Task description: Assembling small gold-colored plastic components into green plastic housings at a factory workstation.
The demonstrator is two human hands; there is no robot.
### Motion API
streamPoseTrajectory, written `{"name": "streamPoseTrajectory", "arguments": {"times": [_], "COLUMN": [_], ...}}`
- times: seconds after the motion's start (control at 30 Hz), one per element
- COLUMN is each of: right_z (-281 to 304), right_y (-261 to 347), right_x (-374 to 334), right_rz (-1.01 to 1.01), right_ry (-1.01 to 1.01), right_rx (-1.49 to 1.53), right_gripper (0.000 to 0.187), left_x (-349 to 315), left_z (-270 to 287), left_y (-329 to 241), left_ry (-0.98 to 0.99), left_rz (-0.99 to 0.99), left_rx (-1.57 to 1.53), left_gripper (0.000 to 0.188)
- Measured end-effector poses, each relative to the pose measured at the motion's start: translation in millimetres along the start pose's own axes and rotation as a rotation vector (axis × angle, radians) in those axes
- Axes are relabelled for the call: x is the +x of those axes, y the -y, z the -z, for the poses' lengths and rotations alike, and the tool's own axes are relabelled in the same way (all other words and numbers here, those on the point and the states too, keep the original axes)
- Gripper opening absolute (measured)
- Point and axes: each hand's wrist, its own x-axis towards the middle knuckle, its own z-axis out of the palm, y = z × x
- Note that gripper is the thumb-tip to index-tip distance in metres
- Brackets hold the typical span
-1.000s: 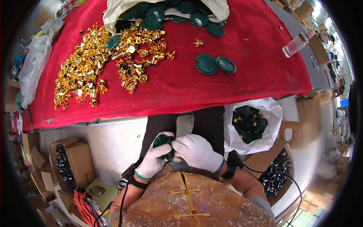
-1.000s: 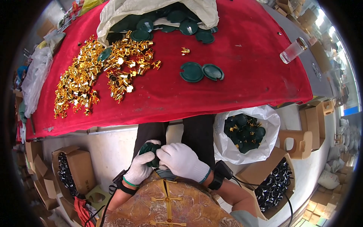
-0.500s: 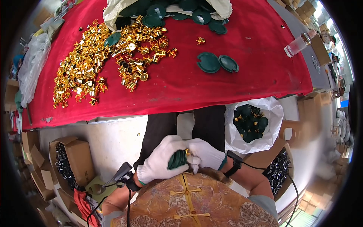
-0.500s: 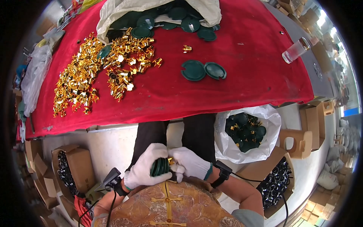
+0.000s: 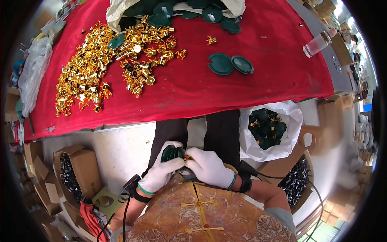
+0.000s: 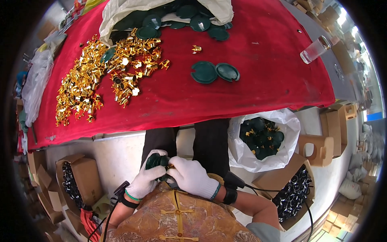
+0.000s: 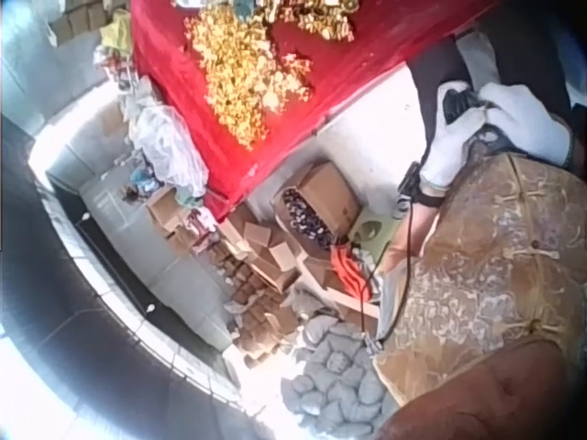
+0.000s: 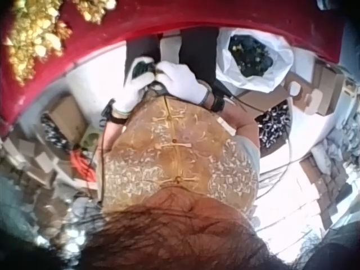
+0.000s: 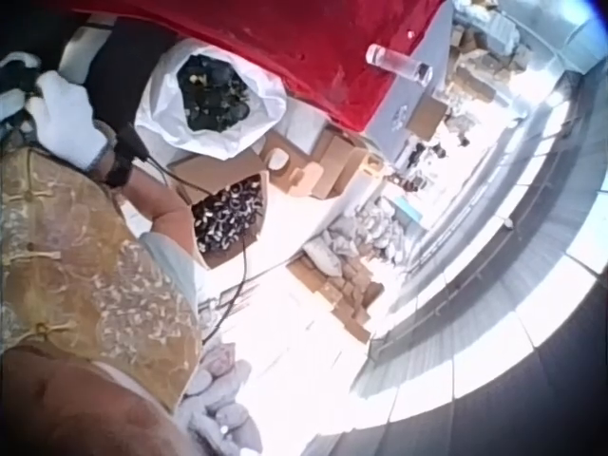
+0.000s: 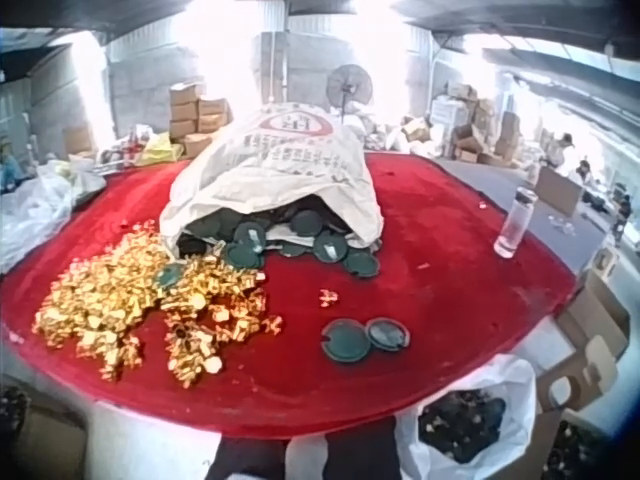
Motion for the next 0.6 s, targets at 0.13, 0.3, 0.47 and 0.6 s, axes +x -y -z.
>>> {"name": "streamPoseTrajectory", "arguments": {"times": [0.13,0.3,0.47,0.6], "right_z": [23.2,20.6,23.4,16.4], "right_y": [-3.4,-14.1,2.4,-1.2], "right_x": [8.4,3.1,10.0,5.2], "right_rz": [-0.753,-0.788,-0.265,0.143], "right_ry": [0.345,0.392,0.212,0.178], "right_rx": [1.015,1.157,0.163,-0.333], "right_gripper": [0.030,0.032,0.031,0.045], "left_x": [1.6,7.7,4.7,3.3], "left_z": [-6.5,-12.6,-6.7,-4.3], "left_y": [-10.1,-18.0,-0.3,-5.6], "left_ry": [0.171,0.329,0.035,-0.024], "left_rz": [-0.529,-0.821,-0.335,-0.084], "left_rx": [0.775,1.191,0.520,0.019], "left_gripper": [0.056,0.068,0.057,0.052]}}
